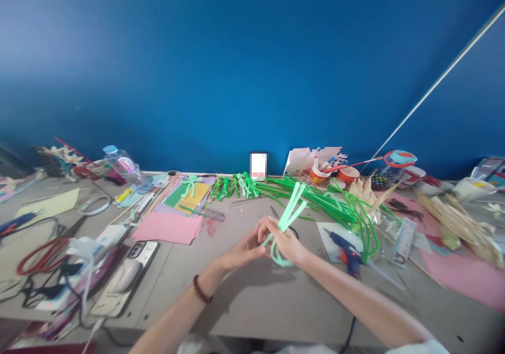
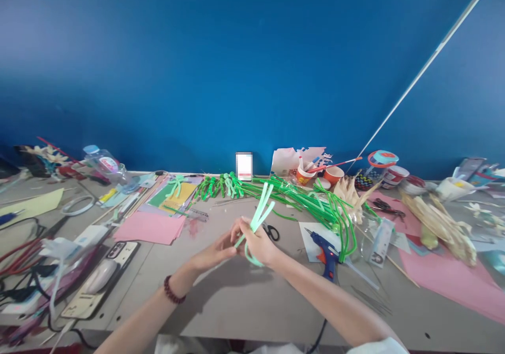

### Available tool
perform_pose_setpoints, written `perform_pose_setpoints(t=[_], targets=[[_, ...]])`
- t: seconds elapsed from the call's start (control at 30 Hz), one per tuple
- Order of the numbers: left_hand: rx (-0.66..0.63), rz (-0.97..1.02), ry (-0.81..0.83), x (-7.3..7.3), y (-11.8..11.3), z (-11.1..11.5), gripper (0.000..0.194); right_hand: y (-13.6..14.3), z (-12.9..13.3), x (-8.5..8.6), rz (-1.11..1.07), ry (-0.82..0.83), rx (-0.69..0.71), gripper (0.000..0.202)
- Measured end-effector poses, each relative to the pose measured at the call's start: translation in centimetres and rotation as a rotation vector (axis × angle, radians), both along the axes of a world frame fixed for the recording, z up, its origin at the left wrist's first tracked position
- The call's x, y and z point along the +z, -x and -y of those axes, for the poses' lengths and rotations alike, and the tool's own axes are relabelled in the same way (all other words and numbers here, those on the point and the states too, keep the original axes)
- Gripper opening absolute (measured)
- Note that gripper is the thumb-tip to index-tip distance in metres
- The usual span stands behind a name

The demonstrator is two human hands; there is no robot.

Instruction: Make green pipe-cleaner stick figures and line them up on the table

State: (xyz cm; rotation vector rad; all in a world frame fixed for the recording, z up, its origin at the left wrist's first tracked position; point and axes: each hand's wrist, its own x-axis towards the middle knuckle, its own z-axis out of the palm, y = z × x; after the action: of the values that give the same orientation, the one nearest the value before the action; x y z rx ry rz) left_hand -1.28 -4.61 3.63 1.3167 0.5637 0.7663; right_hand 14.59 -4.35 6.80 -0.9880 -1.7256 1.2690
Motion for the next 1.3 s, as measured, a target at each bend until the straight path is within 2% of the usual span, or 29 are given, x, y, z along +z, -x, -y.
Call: perform_pose_setpoints(t=[0.07, 0.17, 0.23, 0.33, 0.4, 0.43, 0.5, 0.57, 0.6, 0.63, 0.67, 0.73, 0.8, 0.93, 1.1, 1.3], targets=[[0.060, -0.057, 0.115, -0.6, -0.4, 1.7, 0.076, 0.8, -0.5, -0.5, 0.075, -0.094, -0.077, 0.049], [0.125, -0.197, 0.192, -1.4, -0.5, 3.4, 0.054, 1.3, -1.2, -1.4, 0.248, -0.177, -0.113, 0.045], [0.195, -0.204, 0.231, -1.9, 0.0, 4.0, 0.047, 1.0, -1.6, -1.4, 0.354, -0.201, -0.047, 0.041], [0.366, -0.221, 0.242, -2.9, 1.2, 4.6, 0.055, -1.0, -1.1, -0.9, 0.551, -0.223, 0.083, 0.043], [0.511, -0.294, 0.201, -3.4, 2.3, 5.0, 0.060, -3.4, 0.4, -0.9, 0.699, -0.258, 0.064, 0.050], [0.578, -0.331, 0.182, -3.6, 2.9, 5.2, 0.061, -4.9, 1.5, -1.3, 0.763, -0.305, 0.004, 0.046], [0.679, -0.401, 0.150, -3.8, 4.1, 5.8, 0.059, -8.1, 4.4, -2.9, 0.862, -0.385, -0.261, 0.032], [0.736, -0.447, 0.133, -4.1, 5.1, 6.6, 0.057, -11.3, 7.7, -5.5, 0.902, -0.494, -0.624, 0.035], [0.752, -0.459, 0.132, -4.3, 5.4, 6.9, 0.057, -12.6, 9.3, -6.9, 0.907, -0.565, -0.773, 0.040], [0.762, -0.467, 0.133, -4.4, 5.6, 7.2, 0.057, -13.7, 10.7, -8.3, 0.935, -0.589, -0.860, 0.045], [0.771, -0.470, 0.136, -4.5, 5.7, 7.5, 0.056, -14.5, 11.9, -9.5, 0.974, -0.603, -0.907, 0.051], [0.787, -0.467, 0.139, -4.7, 5.7, 7.9, 0.055, -15.4, 13.5, -11.3, 1.049, -0.593, -0.891, 0.057], [0.800, -0.462, 0.134, -4.8, 5.5, 8.1, 0.053, -15.7, 14.1, -12.2, 1.069, -0.614, -0.871, 0.053], [0.795, -0.459, 0.136, -4.7, 5.2, 8.1, 0.053, -15.6, 13.7, -12.3, 1.070, -0.704, -0.881, 0.043], [0.793, -0.454, 0.127, -4.9, 5.2, 8.2, 0.053, -15.2, 13.3, -11.6, 1.045, -0.720, -0.934, 0.036], [0.809, -0.472, 0.092, -5.3, 5.3, 8.3, 0.052, -14.2, 12.8, -9.1, 1.105, -0.568, -1.035, 0.033]])
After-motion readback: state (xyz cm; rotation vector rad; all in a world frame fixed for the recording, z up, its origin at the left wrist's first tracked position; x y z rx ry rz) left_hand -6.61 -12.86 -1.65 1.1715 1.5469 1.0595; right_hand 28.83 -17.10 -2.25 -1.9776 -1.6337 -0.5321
